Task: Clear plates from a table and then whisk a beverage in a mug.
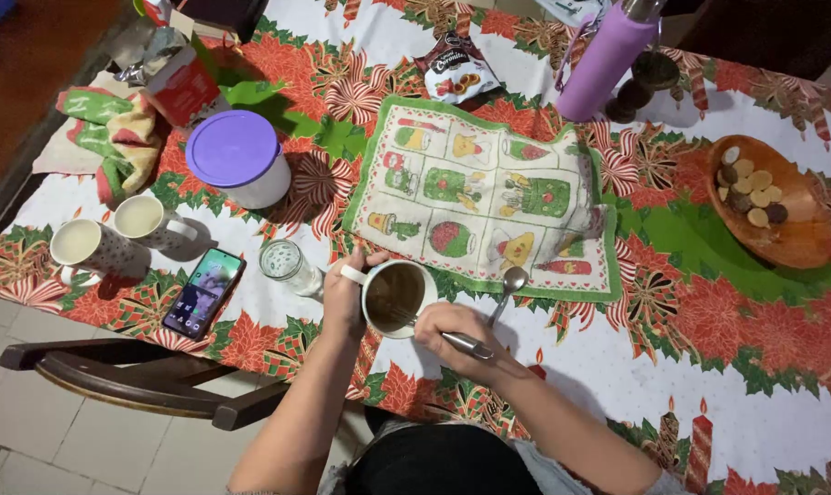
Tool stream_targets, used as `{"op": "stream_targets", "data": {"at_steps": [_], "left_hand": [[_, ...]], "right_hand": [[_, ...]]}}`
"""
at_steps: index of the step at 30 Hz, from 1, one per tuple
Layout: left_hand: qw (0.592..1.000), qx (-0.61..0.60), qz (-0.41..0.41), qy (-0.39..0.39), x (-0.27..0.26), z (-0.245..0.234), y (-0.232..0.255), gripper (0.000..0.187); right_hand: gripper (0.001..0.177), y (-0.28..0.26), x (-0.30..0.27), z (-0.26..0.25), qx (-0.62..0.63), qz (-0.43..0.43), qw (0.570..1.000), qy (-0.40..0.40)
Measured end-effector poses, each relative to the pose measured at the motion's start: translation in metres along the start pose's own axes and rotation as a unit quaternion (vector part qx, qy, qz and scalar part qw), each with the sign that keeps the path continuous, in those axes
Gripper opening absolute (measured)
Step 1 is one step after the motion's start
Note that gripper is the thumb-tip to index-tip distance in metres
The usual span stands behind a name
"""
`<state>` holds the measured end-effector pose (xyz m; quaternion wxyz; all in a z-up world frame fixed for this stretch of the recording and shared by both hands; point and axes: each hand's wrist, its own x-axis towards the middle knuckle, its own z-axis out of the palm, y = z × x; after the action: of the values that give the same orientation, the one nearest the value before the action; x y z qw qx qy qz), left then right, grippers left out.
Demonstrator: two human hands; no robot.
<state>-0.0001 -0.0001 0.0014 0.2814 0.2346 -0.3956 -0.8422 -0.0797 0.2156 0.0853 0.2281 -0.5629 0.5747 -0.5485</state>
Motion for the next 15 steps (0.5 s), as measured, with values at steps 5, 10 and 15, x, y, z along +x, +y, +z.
{"op": "stream_targets", "data": {"at_steps": [5, 10, 15], "left_hand": [[0.999, 0.001, -0.016, 0.033, -0.002, -0.002, 0.001, 0.045], [0.999, -0.010, -0.015, 0.033, -0.001, 0.003, -0.001, 0.046], [1.000, -0.001, -0.006, 0.027, -0.013, 0.007, 0.017, 0.043]], "right_hand": [[0.019, 0.000, -0.002, -0.007, -0.037, -0.018, 0.999, 0.002], [0.015, 0.005, 0.006, 0.008, -0.097, 0.004, 0.992, 0.078], [0.011, -0.006, -0.002, 0.009, -0.019, -0.123, 0.992, -0.031]]}}
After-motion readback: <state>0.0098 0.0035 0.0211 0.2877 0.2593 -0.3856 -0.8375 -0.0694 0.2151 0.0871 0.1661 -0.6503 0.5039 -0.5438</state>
